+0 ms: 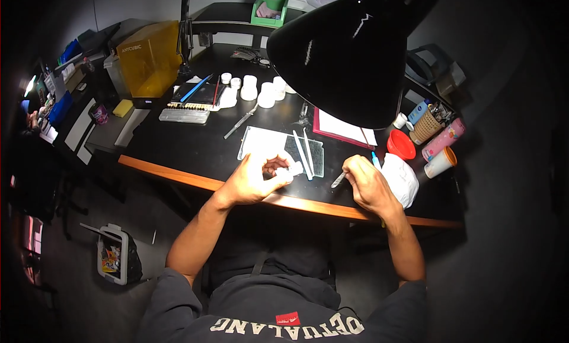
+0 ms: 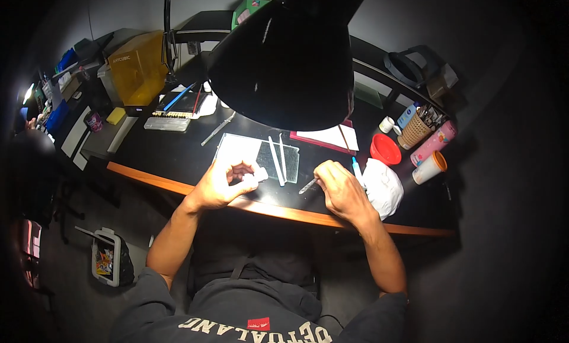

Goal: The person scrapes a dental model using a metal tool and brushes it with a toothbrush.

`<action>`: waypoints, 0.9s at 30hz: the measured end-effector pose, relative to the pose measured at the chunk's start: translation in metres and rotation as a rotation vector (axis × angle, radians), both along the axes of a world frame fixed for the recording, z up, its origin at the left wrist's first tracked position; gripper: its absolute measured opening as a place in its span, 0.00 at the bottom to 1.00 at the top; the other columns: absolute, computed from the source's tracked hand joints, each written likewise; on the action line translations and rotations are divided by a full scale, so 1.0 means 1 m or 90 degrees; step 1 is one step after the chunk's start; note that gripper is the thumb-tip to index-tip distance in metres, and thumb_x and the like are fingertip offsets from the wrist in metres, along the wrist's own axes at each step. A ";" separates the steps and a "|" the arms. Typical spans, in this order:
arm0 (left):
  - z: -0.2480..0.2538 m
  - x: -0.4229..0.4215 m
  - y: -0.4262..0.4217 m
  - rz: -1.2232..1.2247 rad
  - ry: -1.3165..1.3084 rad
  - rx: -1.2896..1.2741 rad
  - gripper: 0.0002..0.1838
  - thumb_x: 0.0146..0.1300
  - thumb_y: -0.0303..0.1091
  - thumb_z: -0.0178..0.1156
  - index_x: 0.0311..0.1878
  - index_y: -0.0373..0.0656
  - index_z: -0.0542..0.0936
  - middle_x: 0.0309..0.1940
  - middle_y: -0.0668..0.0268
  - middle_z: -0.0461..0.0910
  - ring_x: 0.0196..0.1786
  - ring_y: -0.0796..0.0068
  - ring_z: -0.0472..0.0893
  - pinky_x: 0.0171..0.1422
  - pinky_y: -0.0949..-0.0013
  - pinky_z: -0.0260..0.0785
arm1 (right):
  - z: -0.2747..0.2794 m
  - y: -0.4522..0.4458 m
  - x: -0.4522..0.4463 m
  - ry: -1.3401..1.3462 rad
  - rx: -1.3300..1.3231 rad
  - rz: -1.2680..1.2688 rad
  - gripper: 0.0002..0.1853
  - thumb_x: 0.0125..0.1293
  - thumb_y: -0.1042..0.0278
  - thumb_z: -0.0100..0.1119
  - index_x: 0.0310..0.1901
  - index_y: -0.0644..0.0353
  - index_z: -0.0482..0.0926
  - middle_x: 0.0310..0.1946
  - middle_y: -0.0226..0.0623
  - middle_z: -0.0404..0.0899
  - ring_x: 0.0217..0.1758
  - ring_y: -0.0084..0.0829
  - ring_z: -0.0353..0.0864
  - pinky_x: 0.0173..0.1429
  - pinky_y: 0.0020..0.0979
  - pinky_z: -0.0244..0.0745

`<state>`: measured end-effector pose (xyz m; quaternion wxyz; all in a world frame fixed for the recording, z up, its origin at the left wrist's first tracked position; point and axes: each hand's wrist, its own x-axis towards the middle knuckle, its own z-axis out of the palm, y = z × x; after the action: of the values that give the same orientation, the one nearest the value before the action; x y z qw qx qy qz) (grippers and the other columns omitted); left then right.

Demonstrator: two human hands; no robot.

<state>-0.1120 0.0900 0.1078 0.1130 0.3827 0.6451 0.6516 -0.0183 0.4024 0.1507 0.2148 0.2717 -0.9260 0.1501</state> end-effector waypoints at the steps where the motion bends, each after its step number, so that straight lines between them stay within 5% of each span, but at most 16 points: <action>1: 0.009 0.000 -0.005 0.006 0.010 -0.026 0.13 0.69 0.25 0.74 0.54 0.35 0.85 0.45 0.65 0.87 0.48 0.79 0.86 0.60 0.70 0.80 | 0.000 -0.004 0.001 0.000 -0.058 -0.023 0.11 0.68 0.85 0.64 0.48 0.65 0.76 0.40 0.45 0.79 0.43 0.48 0.82 0.49 0.43 0.79; 5: 0.000 0.000 -0.023 0.042 -0.018 -0.035 0.13 0.68 0.23 0.74 0.53 0.33 0.84 0.47 0.63 0.88 0.49 0.78 0.85 0.59 0.71 0.79 | -0.007 -0.027 0.013 0.079 -0.221 -0.047 0.10 0.69 0.80 0.69 0.48 0.66 0.79 0.40 0.47 0.79 0.40 0.49 0.81 0.46 0.44 0.79; 8: -0.013 0.009 -0.031 0.127 -0.034 -0.055 0.13 0.69 0.21 0.72 0.54 0.33 0.83 0.48 0.63 0.88 0.49 0.78 0.86 0.59 0.71 0.80 | -0.023 -0.030 0.010 0.085 -0.207 -0.041 0.06 0.69 0.77 0.72 0.39 0.66 0.82 0.38 0.45 0.79 0.39 0.48 0.81 0.45 0.44 0.80; 14: -0.008 0.017 -0.062 0.183 -0.015 -0.136 0.09 0.73 0.19 0.67 0.54 0.35 0.81 0.50 0.61 0.89 0.49 0.79 0.85 0.58 0.71 0.80 | -0.020 0.007 0.000 0.052 -0.051 0.022 0.06 0.67 0.73 0.74 0.36 0.64 0.85 0.37 0.44 0.80 0.41 0.47 0.82 0.48 0.43 0.80; 15: -0.012 0.017 -0.066 0.163 0.004 -0.111 0.09 0.75 0.19 0.66 0.55 0.36 0.80 0.50 0.61 0.89 0.50 0.80 0.85 0.57 0.72 0.79 | -0.026 0.021 -0.007 0.110 -0.005 0.043 0.05 0.63 0.80 0.72 0.36 0.67 0.83 0.36 0.46 0.79 0.42 0.48 0.81 0.46 0.44 0.78; 18: -0.005 0.031 -0.066 0.121 0.022 -0.054 0.11 0.78 0.22 0.63 0.59 0.37 0.77 0.52 0.60 0.88 0.51 0.81 0.83 0.57 0.74 0.76 | -0.032 0.035 -0.012 0.139 -0.078 0.020 0.05 0.69 0.76 0.68 0.35 0.66 0.82 0.36 0.47 0.82 0.41 0.51 0.81 0.49 0.46 0.78; 23: 0.001 0.050 -0.090 0.100 0.071 -0.119 0.13 0.79 0.17 0.57 0.63 0.32 0.75 0.55 0.55 0.85 0.62 0.68 0.86 0.74 0.65 0.75 | 0.000 0.045 0.055 0.249 -0.185 -0.098 0.07 0.78 0.71 0.65 0.45 0.67 0.87 0.40 0.44 0.87 0.42 0.38 0.89 0.49 0.32 0.83; 24: -0.002 0.046 -0.094 0.108 0.087 -0.133 0.13 0.79 0.18 0.58 0.63 0.33 0.75 0.54 0.56 0.86 0.60 0.69 0.86 0.72 0.66 0.76 | 0.003 0.056 0.077 0.254 -0.189 -0.136 0.08 0.79 0.71 0.64 0.47 0.66 0.88 0.40 0.44 0.87 0.42 0.36 0.89 0.50 0.29 0.83; 26: -0.001 0.039 -0.089 0.108 0.122 -0.152 0.16 0.80 0.22 0.59 0.67 0.31 0.76 0.54 0.56 0.86 0.55 0.72 0.86 0.67 0.70 0.77 | -0.002 0.092 0.114 0.341 -0.175 -0.156 0.11 0.72 0.74 0.52 0.43 0.72 0.83 0.33 0.41 0.80 0.30 0.30 0.78 0.34 0.31 0.72; 27: 0.005 0.042 -0.077 0.126 0.105 -0.168 0.18 0.81 0.23 0.59 0.70 0.31 0.76 0.54 0.56 0.86 0.54 0.73 0.85 0.65 0.71 0.76 | -0.004 0.105 0.141 0.321 -0.199 -0.177 0.15 0.80 0.69 0.51 0.47 0.72 0.85 0.40 0.43 0.85 0.38 0.31 0.83 0.43 0.30 0.78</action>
<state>-0.0697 0.0135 0.1131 0.0439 0.3515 0.7665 0.5357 0.1226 0.5073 0.1471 0.4950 0.1349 -0.8377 0.1872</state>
